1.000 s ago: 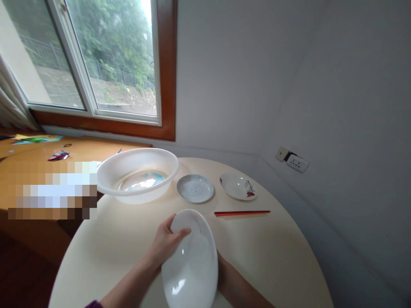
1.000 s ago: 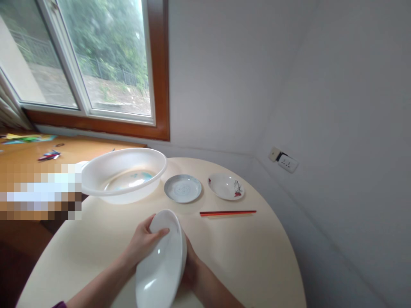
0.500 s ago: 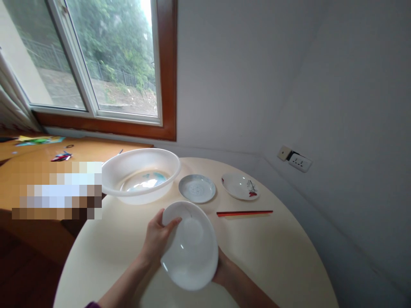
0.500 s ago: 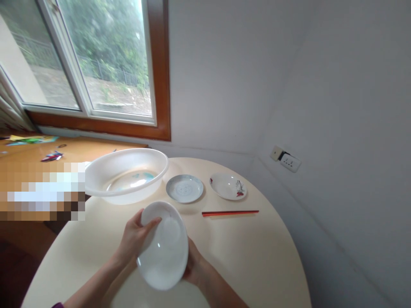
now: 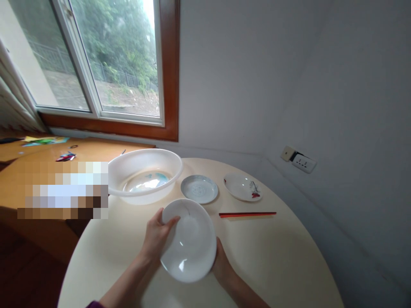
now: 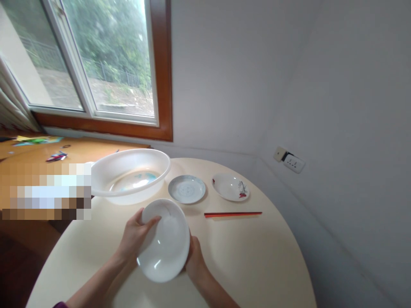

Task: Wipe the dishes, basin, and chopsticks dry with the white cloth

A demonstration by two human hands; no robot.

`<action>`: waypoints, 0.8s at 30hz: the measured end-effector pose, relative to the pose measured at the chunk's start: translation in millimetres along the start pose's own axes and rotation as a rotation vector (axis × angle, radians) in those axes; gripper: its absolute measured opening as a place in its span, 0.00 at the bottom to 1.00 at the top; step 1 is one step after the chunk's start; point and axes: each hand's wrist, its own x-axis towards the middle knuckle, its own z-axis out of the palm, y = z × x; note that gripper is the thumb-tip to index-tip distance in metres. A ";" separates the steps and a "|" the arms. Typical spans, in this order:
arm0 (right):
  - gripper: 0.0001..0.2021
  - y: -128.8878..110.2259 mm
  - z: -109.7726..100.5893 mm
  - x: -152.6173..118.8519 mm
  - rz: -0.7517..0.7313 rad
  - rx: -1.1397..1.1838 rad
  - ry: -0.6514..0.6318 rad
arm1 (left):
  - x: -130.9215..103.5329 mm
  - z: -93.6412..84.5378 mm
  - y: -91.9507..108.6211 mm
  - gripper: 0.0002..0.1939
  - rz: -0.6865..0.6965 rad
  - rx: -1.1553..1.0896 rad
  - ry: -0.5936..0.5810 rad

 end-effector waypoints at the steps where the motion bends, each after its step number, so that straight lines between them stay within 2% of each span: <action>1: 0.26 -3.7 1.8 -0.2 0.008 0.000 -0.013 | 0.6 -0.2 0.0 0.18 0.003 0.002 -0.003; 4: 0.24 -17.3 6.8 -3.1 -0.049 -0.033 -0.110 | 1.0 1.1 -0.2 0.18 0.008 -0.001 -0.027; 8: 0.20 -29.1 7.6 -8.6 -0.135 -0.022 -0.065 | -3.8 8.0 -1.4 0.18 -0.026 -0.052 -0.098; 12: 0.19 -30.4 7.1 -12.6 -0.098 0.080 -0.120 | -8.9 13.8 -3.5 0.17 -0.052 -0.109 -0.163; 18: 0.27 -31.3 10.1 -7.9 0.038 0.139 -0.265 | -6.9 12.2 -7.5 0.15 -0.012 -0.073 -0.135; 21: 0.25 -29.1 4.9 0.0 0.028 0.084 -0.235 | -6.2 12.5 -8.9 0.15 0.012 -0.057 -0.132; 24: 0.22 -24.8 -2.7 7.3 -0.120 -0.028 -0.097 | -6.2 14.4 -10.1 0.15 0.024 -0.069 -0.130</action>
